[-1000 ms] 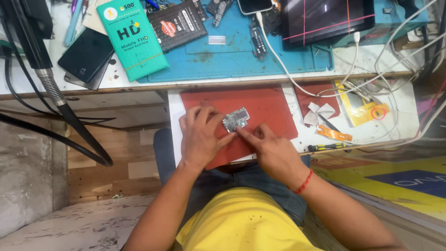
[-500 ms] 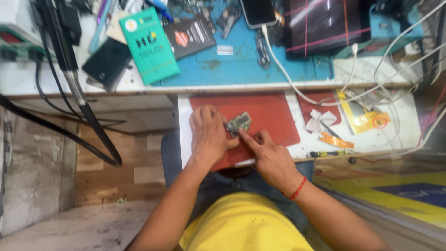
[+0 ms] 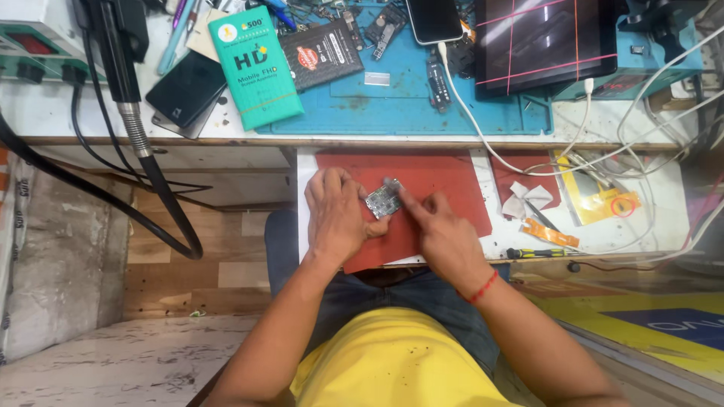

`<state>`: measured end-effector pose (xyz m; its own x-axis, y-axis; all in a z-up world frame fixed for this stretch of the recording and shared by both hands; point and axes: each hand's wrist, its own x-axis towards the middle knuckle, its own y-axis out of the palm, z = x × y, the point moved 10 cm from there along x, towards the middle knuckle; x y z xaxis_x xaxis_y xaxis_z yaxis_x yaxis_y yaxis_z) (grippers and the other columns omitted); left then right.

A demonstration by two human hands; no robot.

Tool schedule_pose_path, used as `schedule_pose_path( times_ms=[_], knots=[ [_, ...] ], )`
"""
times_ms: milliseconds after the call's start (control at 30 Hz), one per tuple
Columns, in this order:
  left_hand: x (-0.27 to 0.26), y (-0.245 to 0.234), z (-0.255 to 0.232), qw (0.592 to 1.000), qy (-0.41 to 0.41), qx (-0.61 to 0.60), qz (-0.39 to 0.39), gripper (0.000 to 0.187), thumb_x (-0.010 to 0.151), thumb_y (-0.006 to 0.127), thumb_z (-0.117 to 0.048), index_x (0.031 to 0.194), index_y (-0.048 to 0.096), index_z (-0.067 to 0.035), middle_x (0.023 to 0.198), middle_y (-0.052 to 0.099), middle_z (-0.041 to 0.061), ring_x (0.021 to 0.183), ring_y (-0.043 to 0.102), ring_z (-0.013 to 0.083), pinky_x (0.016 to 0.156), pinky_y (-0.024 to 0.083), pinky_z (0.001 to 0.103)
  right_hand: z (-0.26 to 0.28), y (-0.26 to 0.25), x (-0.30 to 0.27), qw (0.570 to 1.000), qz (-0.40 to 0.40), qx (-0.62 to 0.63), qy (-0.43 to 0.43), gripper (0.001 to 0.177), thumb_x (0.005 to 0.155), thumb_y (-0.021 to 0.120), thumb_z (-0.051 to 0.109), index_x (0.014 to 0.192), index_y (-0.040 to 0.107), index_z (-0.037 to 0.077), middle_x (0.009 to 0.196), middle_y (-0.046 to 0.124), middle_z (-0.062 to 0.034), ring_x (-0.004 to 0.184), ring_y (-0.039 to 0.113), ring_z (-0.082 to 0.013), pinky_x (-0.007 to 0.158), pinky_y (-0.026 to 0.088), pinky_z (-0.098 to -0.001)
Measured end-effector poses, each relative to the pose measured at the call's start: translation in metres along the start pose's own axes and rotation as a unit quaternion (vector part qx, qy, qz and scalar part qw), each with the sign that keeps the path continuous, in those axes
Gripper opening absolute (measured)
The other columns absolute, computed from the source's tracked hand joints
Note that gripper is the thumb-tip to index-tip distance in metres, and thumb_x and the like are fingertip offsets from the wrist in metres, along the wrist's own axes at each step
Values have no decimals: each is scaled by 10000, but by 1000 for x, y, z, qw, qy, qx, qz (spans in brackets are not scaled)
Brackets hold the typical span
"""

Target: The person scrapes a small electronic component on a red mat using a metal tool, then uses a heat gun to apply hot air to the component. The workspace contains various tools and electronic parts.

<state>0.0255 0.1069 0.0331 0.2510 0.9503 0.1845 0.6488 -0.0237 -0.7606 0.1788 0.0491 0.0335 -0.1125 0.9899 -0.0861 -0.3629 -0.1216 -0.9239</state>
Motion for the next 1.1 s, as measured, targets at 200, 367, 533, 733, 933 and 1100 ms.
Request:
schedule_pose_path(
  times_ms=[200, 367, 533, 733, 933, 1100],
  knots=[
    [-2, -3, -1, 999, 33, 1, -42, 539, 535, 936, -326, 909, 671, -42, 1131, 508, 120, 1189, 440, 365, 1029, 349, 514, -1, 4, 2, 1000, 16, 8, -17, 728, 797, 519, 4, 1492, 493, 217, 1140, 610, -174, 758, 670, -438, 651, 558, -530],
    [-10, -9, -4, 992, 118, -10, -50, 462, 653, 893, -307, 998, 724, -49, 1134, 611, 112, 1208, 536, 356, 1061, 424, 503, 4, 9, 5, 998, 64, -5, -8, 707, 822, 505, 7, 1483, 495, 258, 1168, 612, -172, 756, 671, -440, 638, 563, -529],
    [-15, -9, -4, 986, 150, 26, -62, 427, 665, 892, -324, 982, 749, -76, 1086, 665, 70, 1213, 585, 309, 1085, 401, 551, 2, 5, -2, 998, 65, -27, -1, 691, 862, 490, 11, 1519, 476, 223, 1134, 611, -183, 771, 671, -433, 658, 554, -530],
    [-17, -9, -3, 990, 136, -6, -45, 432, 667, 899, -315, 995, 759, -71, 1065, 665, 48, 1204, 585, 290, 1077, 397, 520, -3, 10, -5, 999, 39, -5, -16, 684, 854, 494, 1, 1508, 486, 199, 1176, 611, -196, 836, 664, -444, 671, 551, -527],
    [-12, -22, -5, 988, 137, -15, -65, 430, 665, 920, -312, 982, 752, -73, 1057, 662, 37, 1198, 590, 279, 1064, 397, 511, -1, 5, 5, 998, 46, -29, -11, 695, 854, 476, -18, 1503, 493, 229, 1141, 621, -184, 774, 678, -416, 650, 568, -508],
    [1, -23, -10, 989, 132, -3, -65, 442, 635, 914, -308, 987, 760, -89, 1069, 663, 51, 1190, 593, 273, 1051, 410, 491, 6, -5, 8, 999, 39, -19, -33, 754, 792, 496, -11, 1521, 471, 180, 1096, 617, -202, 735, 665, -432, 614, 551, -523]
  ],
)
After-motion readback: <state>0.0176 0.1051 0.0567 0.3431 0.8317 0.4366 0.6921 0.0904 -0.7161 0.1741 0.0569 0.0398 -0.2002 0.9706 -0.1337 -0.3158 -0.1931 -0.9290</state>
